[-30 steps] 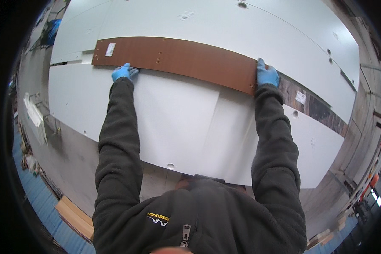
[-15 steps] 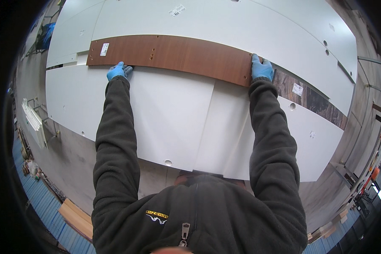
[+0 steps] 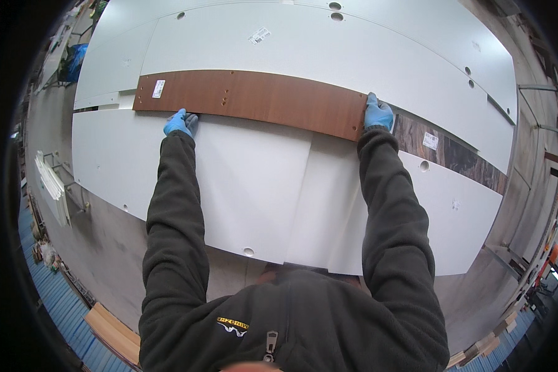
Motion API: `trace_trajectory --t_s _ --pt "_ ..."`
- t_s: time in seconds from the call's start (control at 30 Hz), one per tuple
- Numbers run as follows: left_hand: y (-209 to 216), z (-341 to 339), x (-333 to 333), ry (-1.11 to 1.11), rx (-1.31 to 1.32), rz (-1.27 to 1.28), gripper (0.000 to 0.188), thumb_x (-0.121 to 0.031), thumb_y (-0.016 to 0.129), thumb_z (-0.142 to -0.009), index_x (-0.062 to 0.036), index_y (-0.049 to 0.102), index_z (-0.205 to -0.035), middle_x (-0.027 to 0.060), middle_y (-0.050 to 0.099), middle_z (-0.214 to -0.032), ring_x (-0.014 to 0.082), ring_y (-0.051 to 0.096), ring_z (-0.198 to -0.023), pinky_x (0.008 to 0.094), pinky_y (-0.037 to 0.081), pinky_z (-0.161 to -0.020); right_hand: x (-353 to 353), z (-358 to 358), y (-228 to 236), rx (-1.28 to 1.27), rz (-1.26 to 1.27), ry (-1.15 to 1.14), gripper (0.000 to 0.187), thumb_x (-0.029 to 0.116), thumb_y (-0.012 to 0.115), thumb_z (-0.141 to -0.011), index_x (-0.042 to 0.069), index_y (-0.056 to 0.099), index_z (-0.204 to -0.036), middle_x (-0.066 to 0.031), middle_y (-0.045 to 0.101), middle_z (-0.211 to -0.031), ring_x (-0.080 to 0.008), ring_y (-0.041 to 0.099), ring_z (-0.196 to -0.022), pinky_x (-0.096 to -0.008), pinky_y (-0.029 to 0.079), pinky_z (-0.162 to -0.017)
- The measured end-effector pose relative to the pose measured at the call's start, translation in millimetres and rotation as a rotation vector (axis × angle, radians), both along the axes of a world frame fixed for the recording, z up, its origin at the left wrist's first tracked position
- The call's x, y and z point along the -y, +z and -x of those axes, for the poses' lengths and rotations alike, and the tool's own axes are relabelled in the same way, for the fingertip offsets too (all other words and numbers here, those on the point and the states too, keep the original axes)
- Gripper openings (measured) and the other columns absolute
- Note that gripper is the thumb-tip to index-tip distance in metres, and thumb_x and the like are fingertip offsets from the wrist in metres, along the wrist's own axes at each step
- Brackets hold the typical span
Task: The person picks up and places various flat panels on a workbench, arranging them by size and color. They handle white, brown, and patterned panels, stacking them in different positions while moving around the workspace.
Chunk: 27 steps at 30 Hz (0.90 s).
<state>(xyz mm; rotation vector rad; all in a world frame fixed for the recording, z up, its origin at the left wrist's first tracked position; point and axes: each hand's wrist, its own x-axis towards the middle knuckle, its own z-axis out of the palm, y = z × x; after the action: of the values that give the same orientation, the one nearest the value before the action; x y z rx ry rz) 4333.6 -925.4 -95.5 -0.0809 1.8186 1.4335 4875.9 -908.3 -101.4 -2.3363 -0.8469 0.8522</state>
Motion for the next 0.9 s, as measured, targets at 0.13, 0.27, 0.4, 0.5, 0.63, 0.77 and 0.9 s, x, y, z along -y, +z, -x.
trace_trajectory --t_s 0.13,0.27,0.4,0.5,0.63,0.77,0.9 --pt "-3.3 1.3 2.7 0.020 0.017 -0.005 0.018 -0.004 0.063 -0.095 -0.0001 0.054 -0.110 0.0177 0.065 -0.097 0.0302 0.070 -0.079 0.0382 0.064 -0.063 0.7 1.0 2.1 -0.065 -0.017 -0.023 0.057 0.054 0.063 -0.094 -0.002 0.072 -0.092 -0.0092 0.069 -0.077 -0.0178 0.061 -0.071 -0.0351 0.050 -0.072" --pt "-1.6 -2.8 7.9 0.088 0.142 -0.014 0.024 -0.021 0.067 -0.096 -0.0058 0.061 -0.113 0.0128 0.067 -0.102 0.0295 0.066 -0.096 0.0471 0.057 -0.077 10.8 3.3 11.1 -0.210 -0.195 -0.060 0.053 0.049 0.062 -0.097 -0.003 0.071 -0.088 -0.0067 0.067 -0.075 -0.0143 0.057 -0.067 -0.0333 0.049 -0.067" --pt "3.2 -15.5 8.5 0.076 0.039 0.000 0.033 -0.026 0.071 -0.093 -0.0086 0.063 -0.119 0.0082 0.067 -0.108 0.0272 0.063 -0.096 0.0460 0.051 -0.083 26.9 7.4 29.3 -0.247 -0.232 -0.027 0.045 0.045 0.062 -0.099 0.003 0.070 -0.083 0.0014 0.063 -0.075 -0.0080 0.050 -0.067 -0.0282 0.044 -0.062" --pt "8.9 -19.4 8.7 0.050 0.196 -0.086 0.035 -0.024 0.073 -0.092 -0.0088 0.062 -0.121 0.0080 0.066 -0.114 0.0274 0.062 -0.100 0.0483 0.048 -0.089 35.5 14.5 36.5 -0.211 -0.295 -0.013 0.048 0.045 0.060 -0.100 0.003 0.064 -0.076 0.0008 0.058 -0.069 -0.0092 0.047 -0.062 -0.0300 0.041 -0.057" --pt "16.8 -17.8 10.2 0.004 0.190 -0.050 0.037 -0.016 0.072 -0.092 -0.0067 0.059 -0.125 0.0106 0.062 -0.120 0.0278 0.060 -0.100 0.0497 0.046 -0.093 46.7 17.8 35.1 -0.176 -0.249 -0.030 0.050 0.045 0.060 -0.100 0.001 0.063 -0.076 -0.0015 0.058 -0.066 -0.0120 0.048 -0.060 -0.0319 0.042 -0.056" --pt "27.5 -17.6 15.9 -0.070 0.132 0.077 0.042 -0.011 0.070 -0.092 -0.0042 0.054 -0.131 0.0139 0.060 -0.125 0.0300 0.059 -0.108 0.0527 0.046 -0.098 61.3 17.6 23.8 -0.147 -0.205 -0.040 0.051 0.046 0.060 -0.099 -0.002 0.066 -0.081 -0.0041 0.062 -0.070 -0.0139 0.052 -0.064 -0.0331 0.044 -0.060" --pt "40.1 -24.2 18.3 -0.078 0.126 0.053 0.050 -0.009 0.070 -0.092 -0.0037 0.049 -0.137 0.0145 0.057 -0.133 0.0328 0.057 -0.117 0.0540 0.047 -0.100 63.2 16.0 12.0 -0.214 -0.222 -0.051 0.050 0.045 0.060 -0.099 -0.001 0.068 -0.081 -0.0036 0.063 -0.071 -0.0124 0.051 -0.064 -0.0326 0.044 -0.060"
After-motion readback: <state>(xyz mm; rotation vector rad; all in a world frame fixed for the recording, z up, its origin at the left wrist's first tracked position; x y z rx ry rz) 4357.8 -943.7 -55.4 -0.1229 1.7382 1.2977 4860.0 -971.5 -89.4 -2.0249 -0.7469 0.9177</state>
